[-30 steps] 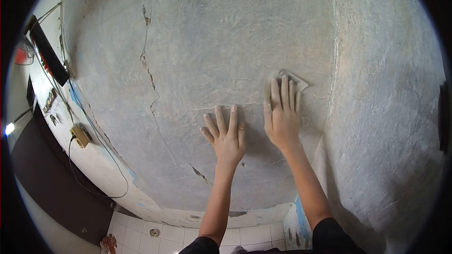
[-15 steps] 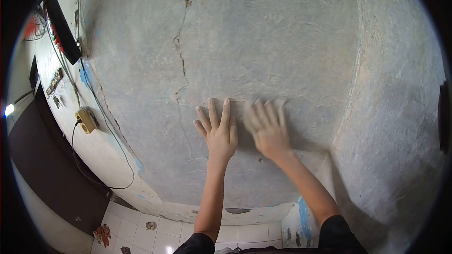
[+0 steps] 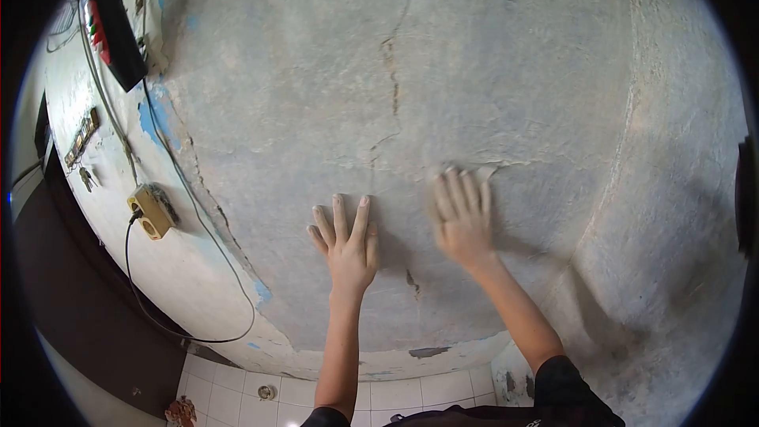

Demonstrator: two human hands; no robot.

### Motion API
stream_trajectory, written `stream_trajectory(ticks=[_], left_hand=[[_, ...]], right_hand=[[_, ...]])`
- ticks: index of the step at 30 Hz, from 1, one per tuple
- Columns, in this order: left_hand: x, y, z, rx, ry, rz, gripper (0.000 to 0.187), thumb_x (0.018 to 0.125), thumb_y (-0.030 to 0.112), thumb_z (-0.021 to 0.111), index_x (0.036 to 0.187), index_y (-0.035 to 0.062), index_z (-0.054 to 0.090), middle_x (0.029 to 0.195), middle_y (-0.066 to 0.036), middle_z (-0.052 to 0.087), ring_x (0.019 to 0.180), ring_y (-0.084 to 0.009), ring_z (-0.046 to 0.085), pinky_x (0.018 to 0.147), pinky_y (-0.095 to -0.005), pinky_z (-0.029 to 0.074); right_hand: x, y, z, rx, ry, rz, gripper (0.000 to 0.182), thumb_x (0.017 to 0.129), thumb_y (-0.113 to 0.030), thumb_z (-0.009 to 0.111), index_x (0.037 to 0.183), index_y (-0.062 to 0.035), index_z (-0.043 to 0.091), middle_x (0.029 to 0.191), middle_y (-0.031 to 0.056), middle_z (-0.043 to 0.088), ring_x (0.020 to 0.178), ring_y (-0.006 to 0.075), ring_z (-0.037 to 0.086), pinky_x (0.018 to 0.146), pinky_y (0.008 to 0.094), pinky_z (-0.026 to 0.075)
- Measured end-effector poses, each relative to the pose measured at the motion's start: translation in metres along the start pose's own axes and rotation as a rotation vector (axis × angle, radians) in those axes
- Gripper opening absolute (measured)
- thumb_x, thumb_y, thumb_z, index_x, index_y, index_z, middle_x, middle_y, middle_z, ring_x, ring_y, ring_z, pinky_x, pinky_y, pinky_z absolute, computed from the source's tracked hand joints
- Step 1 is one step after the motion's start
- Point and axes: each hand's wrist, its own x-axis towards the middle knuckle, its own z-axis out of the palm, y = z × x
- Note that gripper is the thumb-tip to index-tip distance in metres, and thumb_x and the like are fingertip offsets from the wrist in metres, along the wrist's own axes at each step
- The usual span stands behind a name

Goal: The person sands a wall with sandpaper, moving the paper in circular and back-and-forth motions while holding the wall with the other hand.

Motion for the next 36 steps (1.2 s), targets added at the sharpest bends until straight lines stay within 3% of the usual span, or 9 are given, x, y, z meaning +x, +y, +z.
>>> stream_trajectory(ticks=[6, 10, 12, 14, 20, 23, 28, 34, 36], left_hand=[[0.007, -0.053, -0.026, -0.013, 0.038, -0.014, 0.049, 0.102, 0.031, 0.050, 0.150, 0.0207, 0.049, 0.164, -0.020, 0.022, 0.152, -0.0472, 0.005, 0.118, -0.0608, -0.003], [0.015, -0.072, -0.043, -0.037, -0.015, 0.018, 0.050, 0.101, 0.033, 0.051, 0.149, 0.0186, 0.049, 0.164, -0.021, 0.023, 0.152, -0.0481, 0.005, 0.118, -0.0615, -0.004], [0.021, -0.087, -0.044, -0.019, -0.011, 0.011, 0.052, 0.101, 0.037, 0.051, 0.149, 0.0188, 0.049, 0.163, -0.021, 0.024, 0.151, -0.0487, 0.005, 0.117, -0.0623, -0.004], [0.030, -0.095, -0.055, -0.086, 0.065, -0.011, 0.048, 0.099, 0.038, 0.054, 0.146, 0.0243, 0.055, 0.162, -0.019, 0.030, 0.151, -0.0489, 0.009, 0.116, -0.0636, -0.006], [0.056, -0.117, -0.084, -0.116, 0.093, -0.044, 0.051, 0.101, 0.042, 0.050, 0.149, 0.0237, 0.050, 0.164, -0.019, 0.024, 0.152, -0.0476, 0.004, 0.116, -0.0649, -0.007], [0.063, -0.123, -0.086, -0.029, 0.121, -0.023, 0.053, 0.101, 0.042, 0.049, 0.150, 0.0232, 0.048, 0.165, -0.018, 0.023, 0.152, -0.0466, 0.003, 0.117, -0.0628, -0.006], [0.084, -0.138, -0.103, -0.038, 0.155, -0.029, 0.054, 0.101, 0.040, 0.050, 0.152, 0.0238, 0.045, 0.165, -0.017, 0.021, 0.153, -0.0438, 0.004, 0.119, -0.0575, -0.005], [0.085, -0.140, -0.107, -0.077, 0.176, 0.003, 0.053, 0.102, 0.034, 0.047, 0.154, 0.0219, 0.042, 0.166, -0.016, 0.021, 0.153, -0.0436, 0.005, 0.120, -0.0561, -0.006], [0.085, -0.143, -0.103, -0.016, 0.141, -0.024, 0.055, 0.103, 0.031, 0.041, 0.156, 0.0192, 0.037, 0.167, -0.015, 0.016, 0.154, -0.0408, 0.001, 0.120, -0.0566, -0.005]], right_hand=[[0.046, -0.007, -0.011, 0.051, 0.447, 0.218, 0.057, 0.100, -0.031, 0.052, 0.152, -0.0095, 0.041, 0.157, 0.0140, 0.038, 0.144, 0.0350, 0.035, 0.118, 0.0582, 0.022], [-0.003, -0.095, 0.017, 0.061, 0.035, -0.078, 0.057, 0.095, -0.030, 0.057, 0.147, -0.0080, 0.047, 0.155, 0.0131, 0.040, 0.142, 0.0349, 0.038, 0.117, 0.0578, 0.024], [-0.002, -0.126, 0.019, 0.136, -0.047, -0.067, 0.061, 0.094, -0.029, 0.057, 0.150, -0.0086, 0.044, 0.158, 0.0130, 0.037, 0.145, 0.0328, 0.035, 0.119, 0.0582, 0.021], [0.031, -0.122, 0.011, 0.123, 0.014, -0.047, 0.063, 0.094, -0.029, 0.057, 0.151, -0.0081, 0.042, 0.159, 0.0129, 0.036, 0.146, 0.0315, 0.033, 0.119, 0.0581, 0.020], [0.090, -0.147, -0.014, 0.073, 0.102, 0.038, 0.069, 0.093, -0.028, 0.058, 0.154, -0.0057, 0.035, 0.159, 0.0120, 0.037, 0.148, 0.0293, 0.031, 0.119, 0.0553, 0.022], [0.087, -0.159, -0.008, 0.151, -0.090, -0.331, 0.070, 0.097, -0.032, 0.052, 0.156, -0.0039, 0.029, 0.161, 0.0149, 0.032, 0.150, 0.0284, 0.027, 0.122, 0.0513, 0.017], [0.158, -0.145, -0.040, -0.050, 0.070, -0.170, 0.065, 0.100, -0.037, 0.048, 0.155, -0.0053, 0.034, 0.162, 0.0155, 0.030, 0.151, 0.0277, 0.026, 0.123, 0.0504, 0.014], [0.183, -0.152, -0.027, 0.085, 0.031, -0.621, 0.071, 0.094, -0.038, 0.054, 0.154, -0.0059, 0.036, 0.161, 0.0098, 0.034, 0.150, 0.0241, 0.028, 0.124, 0.0505, 0.016], [0.203, -0.134, -0.046, -0.113, 0.122, -0.585, 0.071, 0.094, -0.038, 0.055, 0.155, -0.0059, 0.035, 0.161, 0.0087, 0.035, 0.150, 0.0228, 0.029, 0.124, 0.0485, 0.016]])
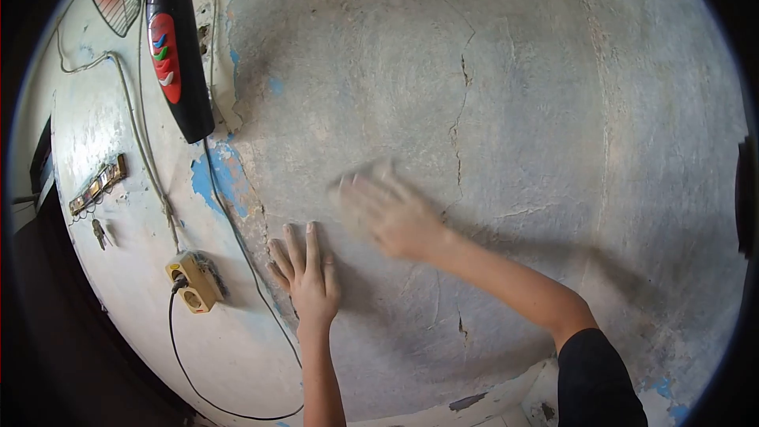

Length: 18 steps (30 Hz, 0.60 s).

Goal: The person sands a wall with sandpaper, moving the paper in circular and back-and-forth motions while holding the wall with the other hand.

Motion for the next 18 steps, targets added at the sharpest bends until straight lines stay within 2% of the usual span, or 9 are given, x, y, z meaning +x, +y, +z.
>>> stream_trajectory(ticks=[2, 4, 6, 8, 10, 11, 14, 16, 18], left_hand=[[0.000, 0.003, 0.001, 0.005, -0.008, 0.000, 0.056, 0.103, 0.032, 0.040, 0.157, 0.0188, 0.035, 0.167, -0.014, 0.016, 0.154, -0.0404, 0.001, 0.120, -0.0564, -0.006], [0.001, 0.006, 0.004, -0.015, 0.034, -0.026, 0.053, 0.104, 0.033, 0.042, 0.155, 0.0206, 0.040, 0.167, -0.014, 0.019, 0.153, -0.0429, 0.004, 0.119, -0.0581, -0.007], [0.002, 0.009, 0.002, -0.011, 0.001, -0.031, 0.054, 0.104, 0.035, 0.042, 0.156, 0.0202, 0.038, 0.167, -0.015, 0.016, 0.153, -0.0448, 0.002, 0.118, -0.0608, -0.006], [0.003, 0.010, 0.002, 0.002, 0.001, 0.010, 0.056, 0.104, 0.037, 0.043, 0.157, 0.0199, 0.036, 0.167, -0.018, 0.013, 0.152, -0.0464, 0.000, 0.117, -0.0627, -0.006], [0.006, 0.016, -0.001, 0.002, -0.021, 0.024, 0.057, 0.104, 0.038, 0.044, 0.157, 0.0200, 0.035, 0.167, -0.019, 0.012, 0.152, -0.0465, -0.001, 0.117, -0.0632, -0.006], [0.007, 0.021, 0.000, -0.003, -0.035, 0.037, 0.058, 0.103, 0.040, 0.045, 0.157, 0.0201, 0.035, 0.167, -0.020, 0.011, 0.152, -0.0466, -0.001, 0.117, -0.0637, -0.006], [0.013, 0.040, 0.004, 0.074, -0.079, 0.120, 0.061, 0.104, 0.044, 0.042, 0.159, 0.0193, 0.029, 0.167, -0.019, 0.008, 0.153, -0.0441, -0.003, 0.118, -0.0629, -0.003], [0.016, 0.051, 0.006, 0.094, -0.091, 0.141, 0.064, 0.104, 0.045, 0.044, 0.159, 0.0188, 0.028, 0.167, -0.019, 0.008, 0.153, -0.0442, -0.004, 0.118, -0.0638, -0.003], [0.018, 0.064, 0.010, 0.056, -0.105, 0.182, 0.065, 0.103, 0.044, 0.046, 0.160, 0.0181, 0.027, 0.167, -0.019, 0.007, 0.153, -0.0446, -0.004, 0.117, -0.0642, -0.004]], right_hand=[[0.007, 0.012, -0.010, 0.059, 0.103, 0.302, 0.069, 0.094, -0.036, 0.053, 0.154, -0.0058, 0.037, 0.160, 0.0093, 0.036, 0.149, 0.0225, 0.032, 0.124, 0.0468, 0.018], [-0.001, -0.001, 0.001, -0.017, 0.117, 0.278, 0.063, 0.095, -0.032, 0.051, 0.151, -0.0054, 0.041, 0.158, 0.0106, 0.040, 0.147, 0.0225, 0.035, 0.123, 0.0455, 0.020], [-0.015, -0.018, 0.005, 0.207, 0.013, -0.016, 0.061, 0.099, -0.030, 0.047, 0.152, -0.0038, 0.038, 0.159, 0.0113, 0.037, 0.147, 0.0245, 0.034, 0.123, 0.0465, 0.020], [-0.024, 0.000, 0.003, 0.173, -0.039, -0.051, 0.059, 0.101, -0.031, 0.045, 0.152, -0.0022, 0.038, 0.159, 0.0113, 0.038, 0.146, 0.0239, 0.036, 0.123, 0.0463, 0.021], [-0.029, 0.015, -0.005, -0.077, 0.098, 0.280, 0.057, 0.099, -0.033, 0.049, 0.149, -0.0062, 0.045, 0.155, 0.0097, 0.044, 0.144, 0.0256, 0.040, 0.119, 0.0488, 0.027], [-0.034, 0.010, -0.011, 0.006, 0.110, 0.448, 0.057, 0.099, -0.034, 0.048, 0.149, -0.0069, 0.044, 0.156, 0.0101, 0.044, 0.143, 0.0257, 0.040, 0.119, 0.0491, 0.027], [-0.070, -0.004, 0.006, 0.053, -0.042, 0.203, 0.059, 0.103, -0.035, 0.042, 0.154, -0.0059, 0.035, 0.160, 0.0116, 0.036, 0.146, 0.0293, 0.035, 0.120, 0.0500, 0.024], [-0.081, 0.014, -0.003, 0.057, -0.056, 0.164, 0.060, 0.101, -0.035, 0.046, 0.153, -0.0063, 0.038, 0.160, 0.0096, 0.036, 0.148, 0.0255, 0.032, 0.121, 0.0470, 0.022], [-0.091, 0.030, -0.015, -0.024, 0.056, 0.469, 0.059, 0.099, -0.034, 0.049, 0.152, -0.0079, 0.041, 0.158, 0.0085, 0.040, 0.147, 0.0221, 0.035, 0.121, 0.0464, 0.023]])
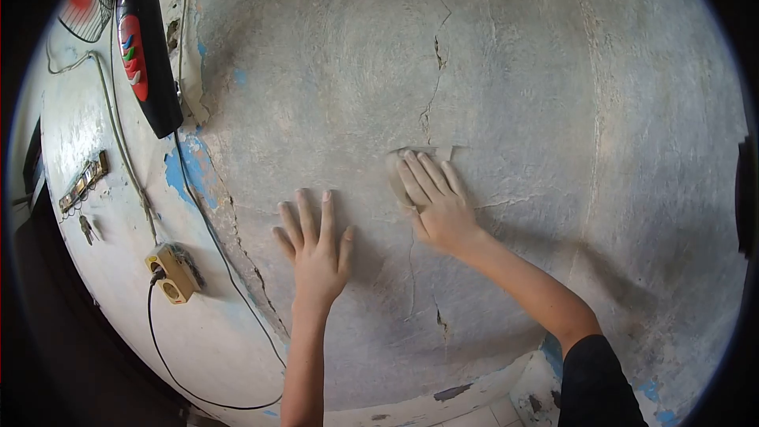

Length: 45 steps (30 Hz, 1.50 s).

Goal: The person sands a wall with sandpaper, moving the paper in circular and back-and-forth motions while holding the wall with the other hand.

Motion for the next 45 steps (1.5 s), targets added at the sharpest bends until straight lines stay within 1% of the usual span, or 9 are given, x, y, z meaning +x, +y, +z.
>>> stream_trajectory(ticks=[4, 8, 13, 15, 18, 28, 32, 36, 45], left_hand=[[0.007, 0.031, 0.013, -0.032, 0.014, 0.024, 0.067, 0.103, 0.043, 0.047, 0.160, 0.0140, 0.025, 0.167, -0.021, 0.008, 0.153, -0.0456, -0.004, 0.117, -0.0650, -0.004], [0.015, 0.066, 0.021, -0.038, -0.013, 0.052, 0.069, 0.102, 0.045, 0.047, 0.160, 0.0132, 0.025, 0.167, -0.021, 0.008, 0.152, -0.0466, -0.004, 0.116, -0.0663, -0.003], [0.030, 0.108, 0.038, -0.103, 0.089, -0.017, 0.069, 0.102, 0.044, 0.048, 0.160, 0.0127, 0.025, 0.167, -0.022, 0.007, 0.152, -0.0468, -0.006, 0.115, -0.0685, -0.003], [0.034, 0.124, 0.043, -0.120, 0.079, -0.006, 0.070, 0.102, 0.043, 0.048, 0.160, 0.0110, 0.024, 0.167, -0.023, 0.006, 0.152, -0.0471, -0.006, 0.114, -0.0689, -0.003], [0.036, 0.154, 0.049, -0.087, 0.037, -0.006, 0.071, 0.103, 0.044, 0.047, 0.159, 0.0093, 0.023, 0.166, -0.024, 0.005, 0.152, -0.0473, -0.007, 0.114, -0.0693, -0.003], [0.037, 0.216, 0.079, -0.049, 0.053, -0.110, 0.070, 0.104, 0.045, 0.043, 0.159, 0.0077, 0.022, 0.165, -0.028, 0.003, 0.150, -0.0516, -0.007, 0.113, -0.0703, -0.001], [0.035, 0.238, 0.089, -0.041, 0.064, -0.135, 0.070, 0.104, 0.045, 0.042, 0.159, 0.0077, 0.023, 0.164, -0.031, 0.003, 0.149, -0.0532, -0.008, 0.113, -0.0704, -0.001], [0.037, 0.255, 0.103, -0.016, 0.099, -0.155, 0.069, 0.104, 0.044, 0.042, 0.159, 0.0073, 0.023, 0.164, -0.031, 0.003, 0.149, -0.0534, -0.008, 0.112, -0.0715, -0.003], [0.046, 0.289, 0.111, -0.050, 0.076, -0.060, 0.066, 0.103, 0.044, 0.044, 0.160, 0.0136, 0.026, 0.165, -0.029, 0.003, 0.150, -0.0520, -0.007, 0.111, -0.0730, -0.003]], right_hand=[[-0.035, 0.024, 0.003, 0.042, -0.182, -0.342, 0.062, 0.100, -0.032, 0.048, 0.154, -0.0052, 0.035, 0.161, 0.0111, 0.034, 0.149, 0.0261, 0.030, 0.122, 0.0493, 0.020], [-0.032, 0.061, -0.014, -0.089, -0.073, -0.037, 0.060, 0.098, -0.030, 0.050, 0.153, -0.0085, 0.040, 0.159, 0.0107, 0.037, 0.148, 0.0247, 0.031, 0.121, 0.0486, 0.023], [-0.064, 0.094, -0.016, 0.102, -0.177, -0.323, 0.063, 0.097, -0.030, 0.053, 0.153, -0.0056, 0.038, 0.159, 0.0116, 0.038, 0.147, 0.0283, 0.033, 0.121, 0.0510, 0.023], [-0.068, 0.117, -0.021, 0.064, -0.019, 0.029, 0.061, 0.096, -0.030, 0.055, 0.150, -0.0059, 0.042, 0.157, 0.0111, 0.040, 0.147, 0.0267, 0.034, 0.120, 0.0525, 0.025], [-0.100, 0.124, -0.018, 0.042, -0.199, -0.219, 0.061, 0.097, -0.030, 0.054, 0.151, -0.0067, 0.041, 0.158, 0.0105, 0.039, 0.147, 0.0264, 0.033, 0.121, 0.0523, 0.023], [-0.112, 0.202, -0.015, -0.060, -0.034, -0.224, 0.061, 0.105, -0.035, 0.042, 0.160, -0.0172, 0.024, 0.165, 0.0100, 0.024, 0.152, 0.0286, 0.022, 0.124, 0.0544, 0.014], [-0.122, 0.210, -0.021, -0.100, -0.107, 0.160, 0.063, 0.104, -0.033, 0.043, 0.161, -0.0180, 0.019, 0.166, 0.0070, 0.020, 0.152, 0.0284, 0.020, 0.124, 0.0549, 0.013], [-0.147, 0.217, -0.021, -0.074, -0.224, 0.016, 0.060, 0.107, -0.035, 0.031, 0.161, -0.0159, 0.015, 0.167, 0.0100, 0.017, 0.152, 0.0329, 0.020, 0.124, 0.0537, 0.011], [-0.147, 0.261, -0.035, -0.133, -0.102, 0.391, 0.060, 0.107, -0.033, 0.032, 0.160, -0.0078, 0.021, 0.166, 0.0147, 0.020, 0.152, 0.0367, 0.020, 0.124, 0.0519, 0.008]])
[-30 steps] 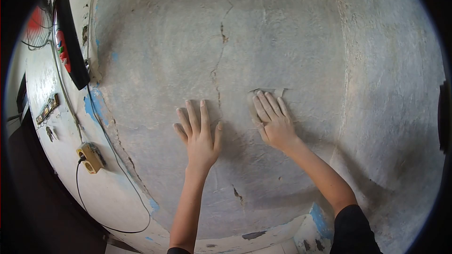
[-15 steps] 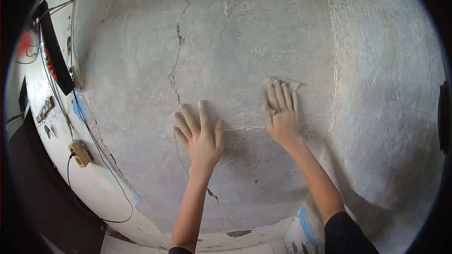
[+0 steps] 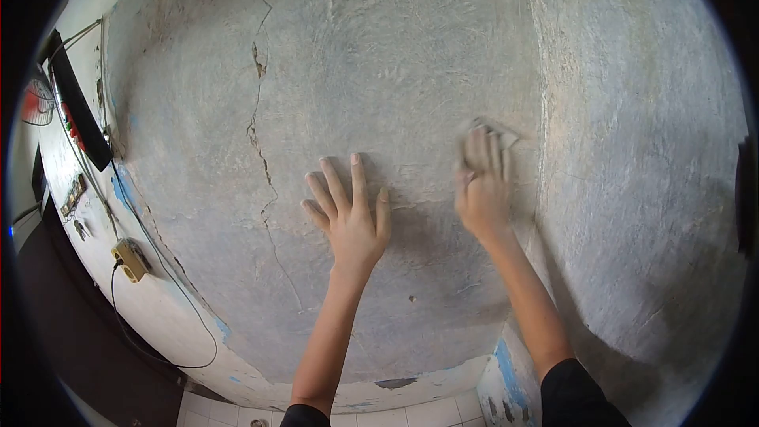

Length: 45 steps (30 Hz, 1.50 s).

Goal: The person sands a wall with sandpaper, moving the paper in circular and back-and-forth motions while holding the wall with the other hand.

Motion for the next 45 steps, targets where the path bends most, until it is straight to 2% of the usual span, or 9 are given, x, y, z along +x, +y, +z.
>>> stream_trajectory(ticks=[5, 9, 12, 16, 23, 27, 39, 43, 45], left_hand=[[0.005, 0.013, 0.000, -0.008, -0.001, 0.043, 0.062, 0.103, 0.042, 0.045, 0.158, 0.0168, 0.031, 0.165, -0.026, 0.007, 0.151, -0.0508, -0.003, 0.112, -0.0730, -0.002], [0.010, 0.012, 0.002, 0.017, 0.038, 0.029, 0.059, 0.103, 0.041, 0.044, 0.157, 0.0195, 0.034, 0.165, -0.024, 0.013, 0.152, -0.0490, 0.001, 0.113, -0.0711, -0.001], [0.011, 0.009, 0.006, 0.028, 0.090, -0.008, 0.056, 0.104, 0.041, 0.041, 0.156, 0.0211, 0.038, 0.165, -0.018, 0.020, 0.153, -0.0453, 0.006, 0.115, -0.0680, 0.000], [0.006, 0.004, 0.008, 0.014, 0.096, -0.045, 0.056, 0.104, 0.042, 0.040, 0.156, 0.0222, 0.038, 0.166, -0.017, 0.020, 0.153, -0.0447, 0.005, 0.116, -0.0665, -0.002], [0.004, -0.001, 0.007, 0.032, 0.077, -0.045, 0.057, 0.105, 0.042, 0.039, 0.157, 0.0209, 0.036, 0.166, -0.017, 0.019, 0.153, -0.0437, 0.005, 0.116, -0.0656, -0.002], [0.002, -0.006, 0.005, 0.034, 0.088, -0.044, 0.058, 0.105, 0.044, 0.039, 0.157, 0.0201, 0.035, 0.166, -0.016, 0.018, 0.153, -0.0431, 0.005, 0.117, -0.0653, -0.002], [0.001, -0.017, -0.017, -0.155, 0.091, -0.102, 0.056, 0.105, 0.038, 0.038, 0.157, 0.0169, 0.034, 0.165, -0.020, 0.019, 0.152, -0.0483, 0.004, 0.116, -0.0668, 0.001], [-0.008, -0.032, -0.023, -0.117, 0.038, -0.138, 0.056, 0.107, 0.039, 0.032, 0.158, 0.0166, 0.033, 0.166, -0.018, 0.014, 0.153, -0.0453, 0.000, 0.118, -0.0641, 0.000], [-0.013, -0.038, -0.024, -0.098, 0.008, -0.141, 0.056, 0.107, 0.041, 0.029, 0.158, 0.0173, 0.031, 0.167, -0.017, 0.011, 0.153, -0.0425, -0.003, 0.119, -0.0620, -0.001]], right_hand=[[0.002, -0.001, -0.002, 0.030, -0.063, -0.203, 0.057, 0.108, -0.032, 0.025, 0.159, -0.0084, 0.022, 0.166, 0.0144, 0.019, 0.152, 0.0343, 0.019, 0.125, 0.0523, 0.007], [0.037, -0.007, -0.019, 0.253, 0.144, -0.007, 0.054, 0.105, -0.026, 0.035, 0.156, -0.0070, 0.033, 0.163, 0.0135, 0.028, 0.151, 0.0334, 0.024, 0.125, 0.0505, 0.012], [0.022, -0.042, -0.021, 0.238, -0.045, -0.419, 0.054, 0.104, -0.024, 0.040, 0.155, -0.0069, 0.034, 0.163, 0.0126, 0.029, 0.149, 0.0337, 0.028, 0.124, 0.0525, 0.013], [0.049, -0.027, -0.011, 0.198, 0.171, -0.042, 0.065, 0.099, -0.029, 0.050, 0.157, -0.0072, 0.030, 0.165, 0.0115, 0.024, 0.150, 0.0326, 0.027, 0.124, 0.0539, 0.012], [0.026, -0.034, -0.008, -0.024, 0.052, -0.460, 0.068, 0.095, -0.021, 0.055, 0.156, -0.0044, 0.031, 0.165, 0.0130, 0.025, 0.151, 0.0339, 0.024, 0.123, 0.0551, 0.012], [0.021, -0.043, -0.006, 0.152, 0.041, -0.244, 0.062, 0.095, -0.023, 0.054, 0.154, -0.0103, 0.039, 0.164, 0.0125, 0.026, 0.150, 0.0328, 0.028, 0.123, 0.0549, 0.015], [0.050, -0.066, -0.017, 0.227, 0.047, -0.637, 0.063, 0.093, -0.019, 0.055, 0.153, -0.0113, 0.040, 0.161, 0.0099, 0.034, 0.148, 0.0322, 0.030, 0.123, 0.0555, 0.015], [0.049, -0.092, -0.019, -0.024, 0.073, -0.404, 0.065, 0.094, -0.024, 0.055, 0.156, -0.0165, 0.036, 0.161, 0.0088, 0.034, 0.148, 0.0305, 0.032, 0.124, 0.0548, 0.015], [0.038, -0.096, -0.007, 0.341, -0.014, -0.543, 0.068, 0.093, -0.019, 0.055, 0.157, -0.0176, 0.033, 0.163, 0.0092, 0.030, 0.149, 0.0313, 0.030, 0.124, 0.0553, 0.014]])
